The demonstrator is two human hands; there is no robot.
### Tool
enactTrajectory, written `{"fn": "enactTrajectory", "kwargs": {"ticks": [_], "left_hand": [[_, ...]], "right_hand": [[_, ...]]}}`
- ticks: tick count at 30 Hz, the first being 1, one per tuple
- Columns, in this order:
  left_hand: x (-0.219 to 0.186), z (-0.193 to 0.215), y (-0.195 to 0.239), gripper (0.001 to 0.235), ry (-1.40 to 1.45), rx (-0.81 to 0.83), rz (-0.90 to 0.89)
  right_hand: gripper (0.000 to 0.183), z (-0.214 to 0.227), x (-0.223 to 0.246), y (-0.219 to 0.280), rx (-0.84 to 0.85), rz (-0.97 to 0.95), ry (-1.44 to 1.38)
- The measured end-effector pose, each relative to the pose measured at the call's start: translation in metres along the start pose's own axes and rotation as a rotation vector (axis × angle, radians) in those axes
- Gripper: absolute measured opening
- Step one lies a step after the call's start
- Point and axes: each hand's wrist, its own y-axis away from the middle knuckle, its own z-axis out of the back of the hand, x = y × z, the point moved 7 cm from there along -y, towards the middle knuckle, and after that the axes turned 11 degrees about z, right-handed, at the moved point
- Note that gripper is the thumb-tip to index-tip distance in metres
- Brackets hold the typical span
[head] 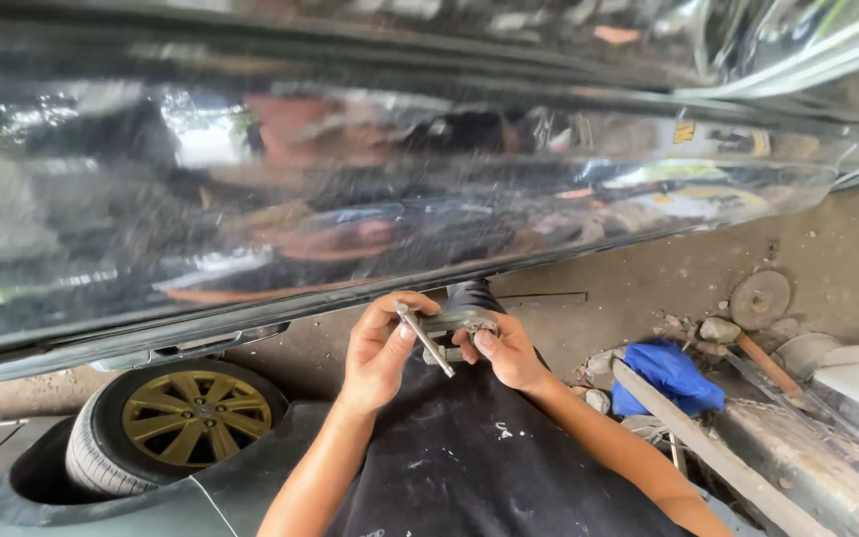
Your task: The person retrieves a C-clamp from a cluttered tool cabinet, walks to a black car, and then moves to a white car. They position the C-clamp on the front bumper area and use a hammer to tap and adjust the clamp, working on the damaged bumper section.
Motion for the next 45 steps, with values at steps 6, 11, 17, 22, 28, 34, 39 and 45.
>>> {"fn": "enactTrajectory", "kwargs": {"ticks": [6,11,17,22,28,34,39,45], "left_hand": [[0.006,-0.005,-0.008,0.033,0.071,-0.192,-0.083],[-0.011,-0.022,-0.004,0.03,-0.116,-0.275,-0.2],[-0.028,-0.026,-0.008,0.048,-0.394,-0.305,-0.358],[-0.025,-0.006,-0.008,0.036,-0.329,-0.277,-0.336],[0.007,0.003,-0.034,0.047,0.326,0.016,0.109],[0.058,-0.017,-0.029,0.053,0.018,0.128,0.384],[0.042,-0.069,-0.018,0.049,-0.058,0.06,0.032],[0.097,-0.132,-0.035,0.038,-0.442,0.152,0.19]], "right_hand": [[0.041,0.009,0.02,-0.018,0.055,0.021,0.095],[0.038,0.012,0.028,-0.024,0.066,0.047,0.141],[0.028,0.016,0.01,-0.027,-0.059,0.066,0.206],[0.027,-0.005,0.025,-0.023,-0.092,0.122,0.16],[0.03,-0.017,0.012,0.012,-0.106,0.201,0.123],[0.032,-0.014,-0.003,0.067,-0.305,0.223,0.093],[0.034,0.015,-0.016,0.098,-0.488,0.235,0.084],[0.035,0.059,0.015,0.147,-0.545,0.252,0.172]]}}
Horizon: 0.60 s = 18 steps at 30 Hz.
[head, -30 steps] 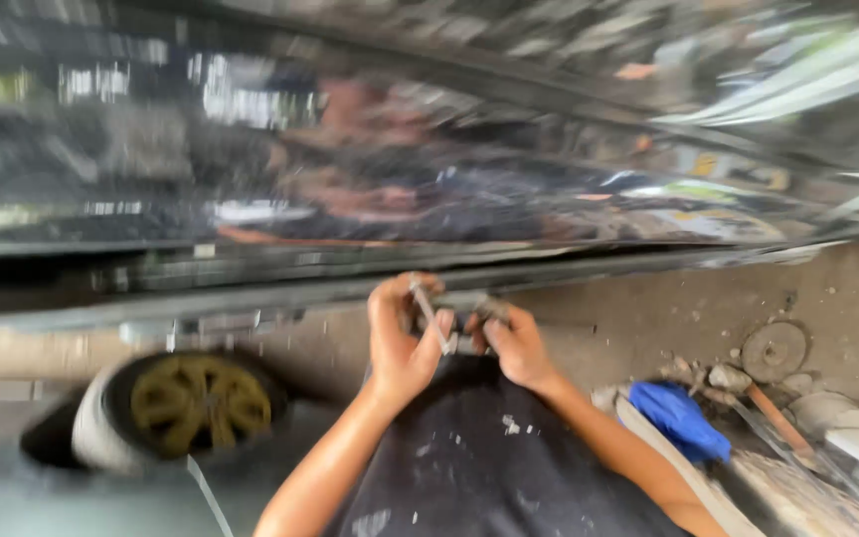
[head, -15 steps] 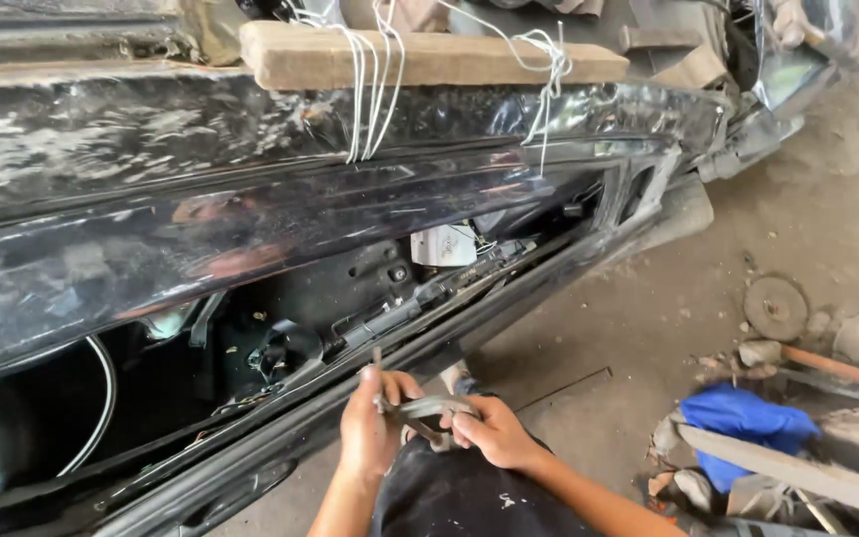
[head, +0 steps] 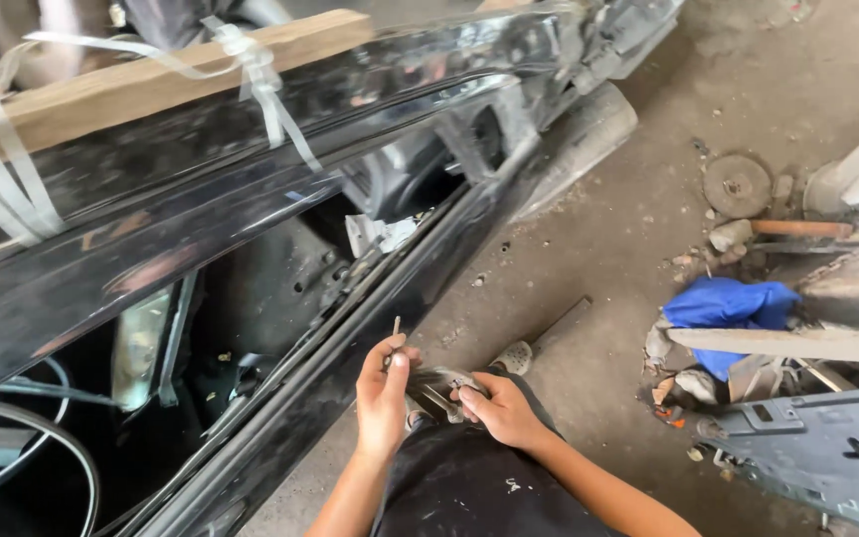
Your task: The person retrieves a C-clamp from a cluttered tool cabinet, walks to a black car, and then moves to a white car. They position the C-clamp on the front bumper area and use a hammer to tap and adjust the clamp, working on the damaged bumper section.
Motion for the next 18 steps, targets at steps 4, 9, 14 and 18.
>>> {"fn": "enactTrajectory", "kwargs": {"ticks": [4,9,14,18], "left_hand": [[0.019,-0.066,-0.031,0.037,-0.051,-0.006,0.031],[0.039,-0.19,-0.068,0.031,-0.086,0.113,0.09],[0.069,-0.3,-0.094,0.028,-0.051,0.363,0.276],[0.074,-0.369,-0.122,0.024,-0.052,0.574,0.19]], "right_hand": [[0.031,0.069,-0.007,0.015,-0.039,0.009,-0.079],[0.025,0.194,-0.008,0.038,-0.176,0.017,0.049],[0.025,0.318,-0.009,0.075,-0.275,0.008,0.153],[0.028,0.399,-0.006,0.078,-0.372,0.027,0.172]]}}
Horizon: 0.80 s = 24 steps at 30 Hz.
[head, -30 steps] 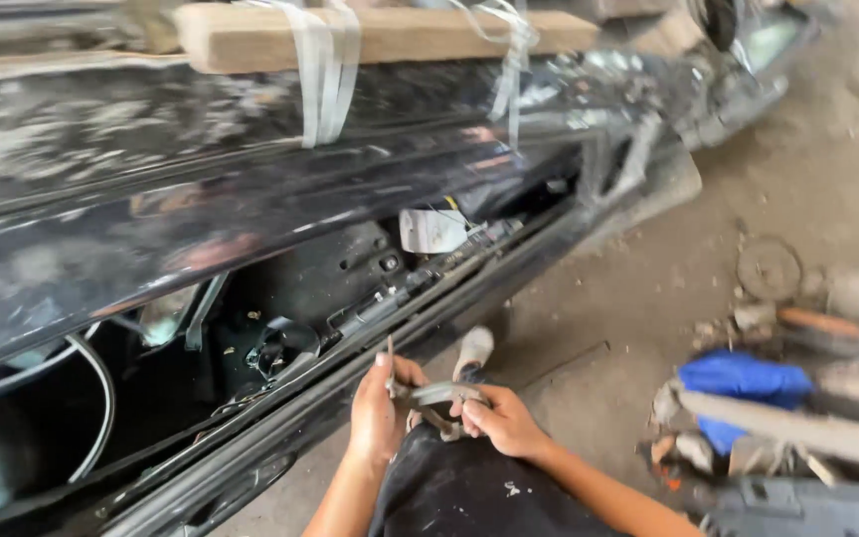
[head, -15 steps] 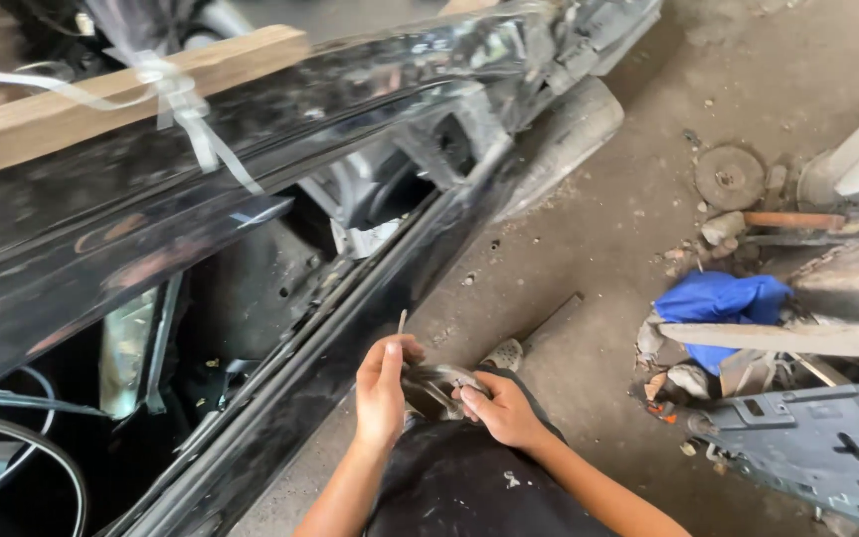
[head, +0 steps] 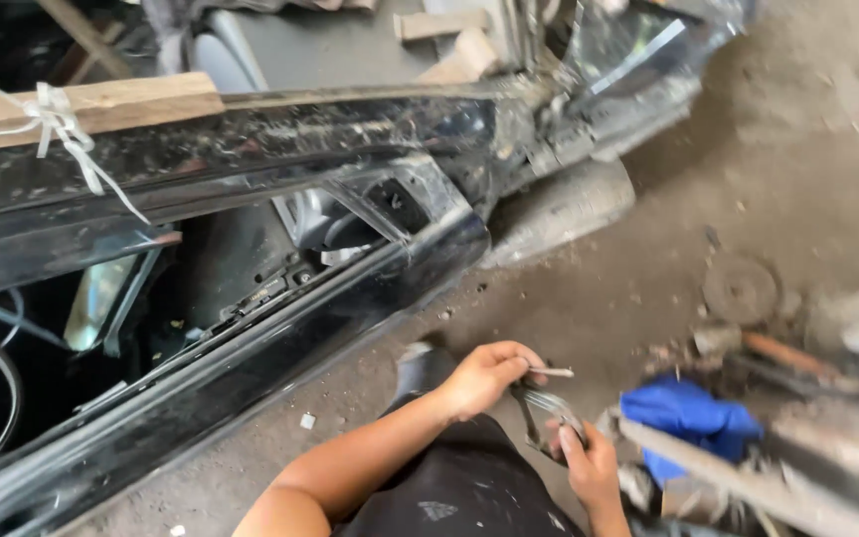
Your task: The person retrieves a C-clamp from a cluttered tool cabinet, walks to a black car, and then moves to a white car. They position the C-clamp on the front bumper area and use a hammer to tap and adjust the clamp, working on the damaged bumper section.
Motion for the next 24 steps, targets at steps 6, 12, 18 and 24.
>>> {"fn": "enactTrajectory", "kwargs": {"ticks": [6,12,18,24], "left_hand": [[-0.038,-0.022,-0.113,0.022,0.063,-0.16,0.034],[-0.059,-0.035,-0.272,0.023,0.045,-0.103,-0.063],[-0.149,-0.093,-0.39,0.028,-0.1,-0.027,-0.057],[-0.216,-0.145,-0.495,0.038,-0.191,0.068,0.01]], "right_hand": [[0.035,0.096,0.006,-0.103,-0.01,0.102,0.094],[0.041,0.201,-0.004,-0.24,-0.076,0.138,0.199],[0.044,0.3,0.04,-0.36,0.037,-0.03,0.396],[0.045,0.358,0.063,-0.447,-0.008,0.068,0.112]]}}
